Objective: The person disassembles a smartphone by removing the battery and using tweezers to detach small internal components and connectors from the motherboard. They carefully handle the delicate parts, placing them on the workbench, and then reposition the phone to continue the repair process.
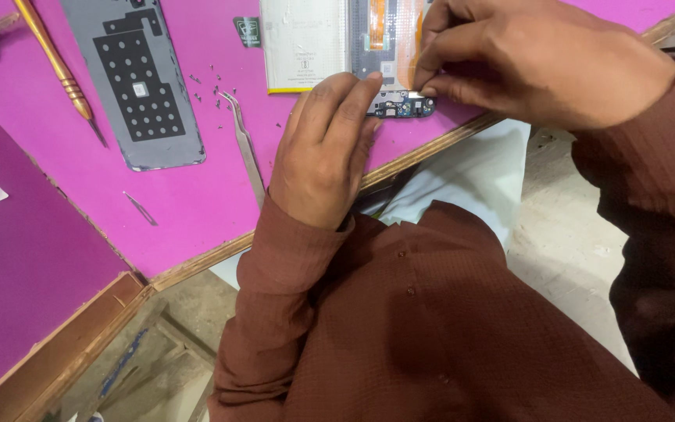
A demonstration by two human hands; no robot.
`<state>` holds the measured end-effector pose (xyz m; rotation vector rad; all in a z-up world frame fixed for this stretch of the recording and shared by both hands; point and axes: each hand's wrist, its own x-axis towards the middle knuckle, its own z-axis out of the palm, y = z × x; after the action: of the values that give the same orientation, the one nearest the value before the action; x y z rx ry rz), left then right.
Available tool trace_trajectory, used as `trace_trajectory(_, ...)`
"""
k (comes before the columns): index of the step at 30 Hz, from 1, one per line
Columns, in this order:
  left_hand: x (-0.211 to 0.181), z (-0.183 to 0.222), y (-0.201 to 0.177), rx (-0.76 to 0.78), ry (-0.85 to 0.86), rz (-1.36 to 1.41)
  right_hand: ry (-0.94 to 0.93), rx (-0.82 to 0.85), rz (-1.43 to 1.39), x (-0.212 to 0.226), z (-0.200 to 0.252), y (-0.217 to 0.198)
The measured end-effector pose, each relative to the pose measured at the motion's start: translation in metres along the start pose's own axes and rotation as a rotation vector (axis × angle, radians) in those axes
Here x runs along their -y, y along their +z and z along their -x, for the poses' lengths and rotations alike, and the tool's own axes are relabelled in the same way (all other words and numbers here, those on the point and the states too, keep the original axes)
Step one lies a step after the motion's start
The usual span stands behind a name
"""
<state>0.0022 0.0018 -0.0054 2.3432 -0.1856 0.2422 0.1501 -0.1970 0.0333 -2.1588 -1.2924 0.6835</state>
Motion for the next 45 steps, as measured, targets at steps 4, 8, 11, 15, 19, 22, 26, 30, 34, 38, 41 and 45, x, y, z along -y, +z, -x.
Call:
trace_trajectory(4, 0.000, 0.001, 0.000, -0.009, 0.006, -0.005, 0.017, 0.023, 0.020, 0.000, -0.001, -0.001)
trace_trajectory(8, 0.001, 0.001, 0.000, -0.001, 0.003, 0.004, 0.059, 0.063, 0.052, -0.003, -0.003, -0.002)
trace_trajectory(11, 0.002, 0.001, 0.002, -0.002, -0.001, 0.004, 0.090, 0.093, 0.099, -0.001, -0.006, -0.002)
trace_trajectory(15, 0.004, 0.001, 0.004, -0.010, 0.009, 0.005, 0.045, 0.061, 0.102, 0.007, -0.007, -0.004)
trace_trajectory(19, 0.004, 0.002, 0.003, -0.020, 0.020, -0.004, -0.004, -0.034, 0.285, 0.020, -0.003, -0.004)
trace_trajectory(22, 0.004, 0.001, 0.004, -0.017, 0.018, 0.001, -0.053, -0.065, 0.449, 0.027, 0.000, -0.002)
trace_trajectory(26, 0.005, 0.002, 0.004, -0.017, 0.018, 0.005, -0.138, -0.082, 0.724, 0.033, 0.003, 0.001)
trace_trajectory(30, 0.004, 0.002, 0.004, -0.022, 0.021, 0.005, -0.191, -0.110, 0.896, 0.035, 0.007, 0.006)
trace_trajectory(34, 0.004, 0.002, 0.003, -0.018, 0.019, 0.003, -0.202, -0.166, 0.793, 0.032, 0.008, 0.010)
trace_trajectory(38, 0.003, 0.001, 0.002, -0.018, 0.013, 0.005, -0.119, -0.149, 0.550, 0.027, 0.007, 0.008)
trace_trajectory(41, 0.002, 0.002, 0.001, -0.020, 0.013, 0.001, -0.095, -0.108, 0.470, 0.024, 0.005, 0.005)
trace_trajectory(45, 0.003, 0.001, 0.002, -0.023, 0.016, 0.011, -0.061, -0.054, 0.463, 0.021, 0.002, 0.002)
